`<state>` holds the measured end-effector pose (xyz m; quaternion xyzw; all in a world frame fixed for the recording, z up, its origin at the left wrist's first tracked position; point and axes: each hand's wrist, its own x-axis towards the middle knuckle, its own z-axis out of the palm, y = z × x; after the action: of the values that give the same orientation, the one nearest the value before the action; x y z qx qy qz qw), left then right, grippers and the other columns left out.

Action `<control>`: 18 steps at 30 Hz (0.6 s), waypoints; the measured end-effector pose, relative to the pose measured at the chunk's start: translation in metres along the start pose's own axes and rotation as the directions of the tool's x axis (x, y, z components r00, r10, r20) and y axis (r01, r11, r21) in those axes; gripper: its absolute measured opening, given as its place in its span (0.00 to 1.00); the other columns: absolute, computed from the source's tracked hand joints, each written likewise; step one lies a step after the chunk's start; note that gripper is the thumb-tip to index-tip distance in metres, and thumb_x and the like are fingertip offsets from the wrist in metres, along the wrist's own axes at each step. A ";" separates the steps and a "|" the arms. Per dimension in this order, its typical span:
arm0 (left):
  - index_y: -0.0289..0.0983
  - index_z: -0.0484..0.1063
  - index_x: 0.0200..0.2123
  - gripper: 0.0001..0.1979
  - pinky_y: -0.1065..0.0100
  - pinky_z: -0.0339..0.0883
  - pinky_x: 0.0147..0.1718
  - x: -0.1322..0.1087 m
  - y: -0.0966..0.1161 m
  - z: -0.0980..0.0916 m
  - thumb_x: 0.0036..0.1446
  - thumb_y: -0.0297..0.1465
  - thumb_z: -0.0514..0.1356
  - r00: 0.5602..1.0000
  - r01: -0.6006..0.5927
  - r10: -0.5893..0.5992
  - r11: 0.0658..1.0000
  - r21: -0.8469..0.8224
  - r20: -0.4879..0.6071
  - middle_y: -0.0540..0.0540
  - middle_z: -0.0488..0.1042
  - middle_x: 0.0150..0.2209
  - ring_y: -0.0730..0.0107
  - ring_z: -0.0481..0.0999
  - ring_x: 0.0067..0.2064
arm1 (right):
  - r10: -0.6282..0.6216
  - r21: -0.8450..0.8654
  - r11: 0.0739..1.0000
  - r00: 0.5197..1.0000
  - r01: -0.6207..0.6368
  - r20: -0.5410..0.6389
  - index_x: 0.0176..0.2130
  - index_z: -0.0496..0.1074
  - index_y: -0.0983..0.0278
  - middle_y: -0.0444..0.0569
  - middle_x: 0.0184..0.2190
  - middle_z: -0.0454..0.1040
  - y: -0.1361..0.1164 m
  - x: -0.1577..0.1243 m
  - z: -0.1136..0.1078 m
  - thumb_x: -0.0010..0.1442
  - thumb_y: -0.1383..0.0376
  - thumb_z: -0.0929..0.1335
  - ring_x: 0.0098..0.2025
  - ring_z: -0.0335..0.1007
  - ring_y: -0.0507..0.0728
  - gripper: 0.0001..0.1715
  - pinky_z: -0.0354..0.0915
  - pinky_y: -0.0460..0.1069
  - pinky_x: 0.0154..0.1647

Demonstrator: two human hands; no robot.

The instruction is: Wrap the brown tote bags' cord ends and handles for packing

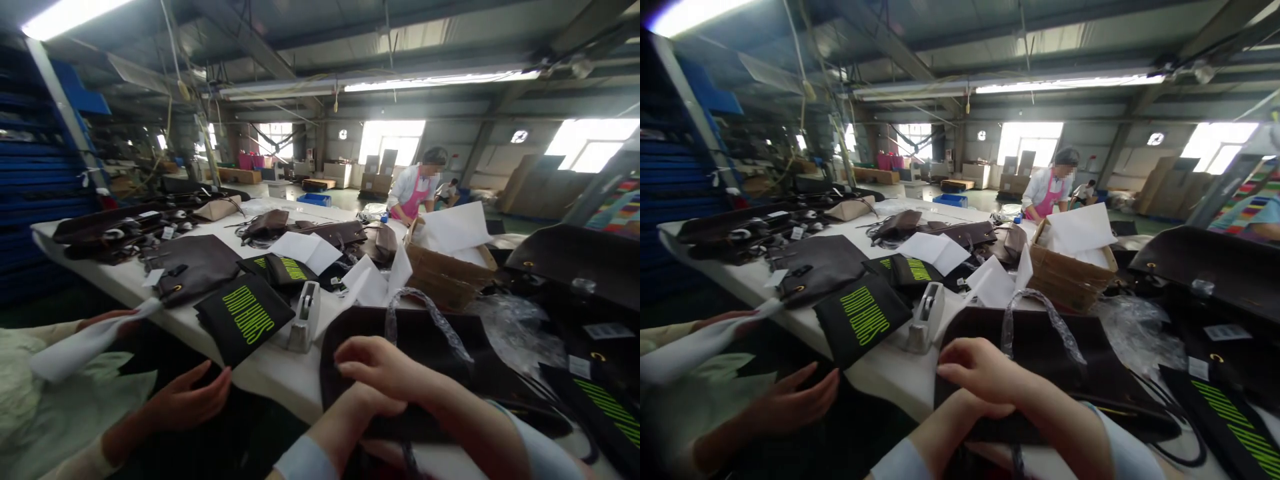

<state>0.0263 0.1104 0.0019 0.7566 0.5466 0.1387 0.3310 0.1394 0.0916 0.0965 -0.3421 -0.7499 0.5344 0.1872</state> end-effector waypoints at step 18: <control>0.39 0.65 0.55 0.19 0.70 0.67 0.54 -0.124 -0.219 -0.139 0.62 0.25 0.48 0.902 -0.099 -0.133 0.863 -0.495 -0.412 0.44 0.76 0.49 0.76 0.70 0.56 | 0.528 0.620 0.711 0.834 -0.332 -0.160 0.35 0.68 0.67 0.47 0.24 0.70 -0.006 0.239 0.109 0.61 0.49 0.65 0.17 0.60 0.49 0.22 0.51 0.42 0.14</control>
<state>-0.2597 0.0851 -0.0187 0.5883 0.5575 0.4380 0.3890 -0.0994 0.1876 0.0432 -0.5209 -0.4114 0.6976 0.2698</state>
